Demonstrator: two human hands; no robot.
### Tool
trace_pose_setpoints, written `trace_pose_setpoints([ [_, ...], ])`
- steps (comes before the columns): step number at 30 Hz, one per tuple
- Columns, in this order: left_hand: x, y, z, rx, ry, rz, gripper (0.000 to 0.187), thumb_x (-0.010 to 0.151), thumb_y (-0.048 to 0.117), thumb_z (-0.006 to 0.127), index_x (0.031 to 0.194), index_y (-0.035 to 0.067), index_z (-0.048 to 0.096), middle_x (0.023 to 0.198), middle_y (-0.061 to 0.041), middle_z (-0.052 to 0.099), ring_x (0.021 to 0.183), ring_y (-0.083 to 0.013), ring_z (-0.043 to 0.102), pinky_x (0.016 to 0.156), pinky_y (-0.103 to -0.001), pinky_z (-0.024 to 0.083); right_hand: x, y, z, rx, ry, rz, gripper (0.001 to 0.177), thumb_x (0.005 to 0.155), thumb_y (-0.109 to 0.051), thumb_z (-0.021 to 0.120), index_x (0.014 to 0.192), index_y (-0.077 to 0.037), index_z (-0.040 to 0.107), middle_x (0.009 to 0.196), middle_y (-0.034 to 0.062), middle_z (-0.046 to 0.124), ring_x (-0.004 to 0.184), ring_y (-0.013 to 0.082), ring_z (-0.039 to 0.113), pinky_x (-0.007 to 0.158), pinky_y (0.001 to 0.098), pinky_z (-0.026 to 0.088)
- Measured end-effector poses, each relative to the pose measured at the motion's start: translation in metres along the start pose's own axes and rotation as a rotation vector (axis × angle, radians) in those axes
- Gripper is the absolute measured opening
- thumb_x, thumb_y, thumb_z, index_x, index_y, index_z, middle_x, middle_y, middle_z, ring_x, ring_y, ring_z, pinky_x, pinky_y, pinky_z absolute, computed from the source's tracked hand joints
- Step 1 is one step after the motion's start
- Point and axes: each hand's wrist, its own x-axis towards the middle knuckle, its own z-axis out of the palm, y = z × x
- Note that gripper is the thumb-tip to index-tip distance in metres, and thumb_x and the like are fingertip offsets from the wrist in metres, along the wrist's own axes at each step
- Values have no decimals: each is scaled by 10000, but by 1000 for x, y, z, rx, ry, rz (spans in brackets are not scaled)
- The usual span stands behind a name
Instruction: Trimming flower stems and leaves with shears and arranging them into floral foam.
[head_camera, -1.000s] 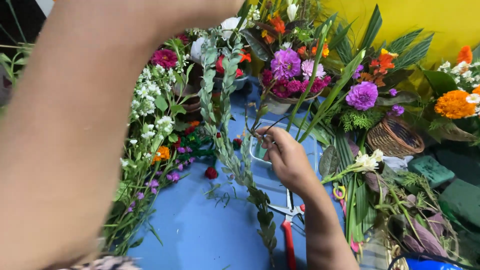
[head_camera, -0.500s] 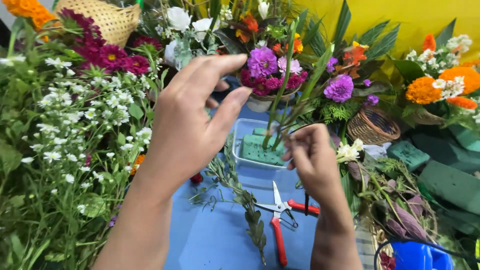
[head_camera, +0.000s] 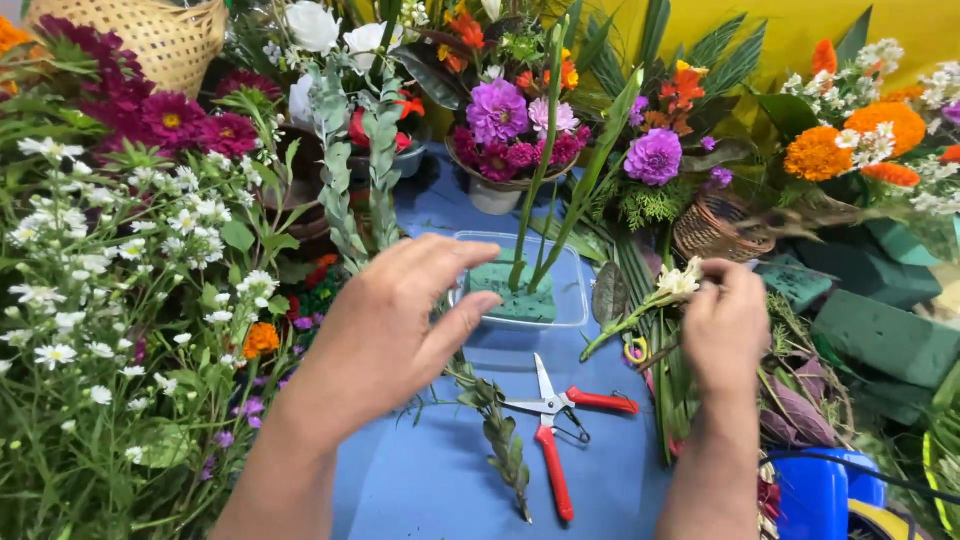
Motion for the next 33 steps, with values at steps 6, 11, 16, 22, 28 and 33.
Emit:
trace_pose_setpoints([
  [6,0,-2,-14,11,43,-77,336,892,132,681,1211,28,665,1082,-87,723,830,-214,670,767,-349,532,3,59,-2,-365,65,203,290,937,17,517,1195,9,649,1158,253,626,948,439,615,828,513,494],
  [11,-2,2,-22,73,40,-56,347,896,145,682,1225,38,652,1073,-84,715,885,-247,653,781,-367,511,10,72,9,-453,-35,433,439,824,96,525,1233,20,665,1215,288,638,1090,486,562,915,556,481],
  [16,-4,2,-26,88,38,-55,363,893,162,692,1232,42,645,1080,-79,719,901,-244,665,804,-369,516,14,106,14,-481,-8,445,453,780,130,536,1194,38,695,1294,313,552,1110,491,494,933,539,451],
  [22,-5,11,-1,5,-64,-8,332,875,167,686,1179,34,678,1118,-96,733,939,-258,686,838,-372,543,13,115,18,-522,60,373,181,956,-83,679,1098,4,748,1457,325,392,1194,499,388,974,540,405],
  [28,-55,14,139,-187,-574,131,134,875,143,646,874,9,649,899,-166,666,766,-378,654,670,-471,534,28,35,-12,-316,285,-9,88,1024,-36,737,1064,25,689,1137,224,543,990,374,517,864,475,462],
  [33,-126,10,261,-187,-879,124,239,967,104,472,1029,-75,617,1009,-310,660,850,-497,665,642,-609,534,38,18,-7,-275,-49,274,321,1083,-259,668,1049,45,767,846,176,740,687,318,660,636,431,531],
])
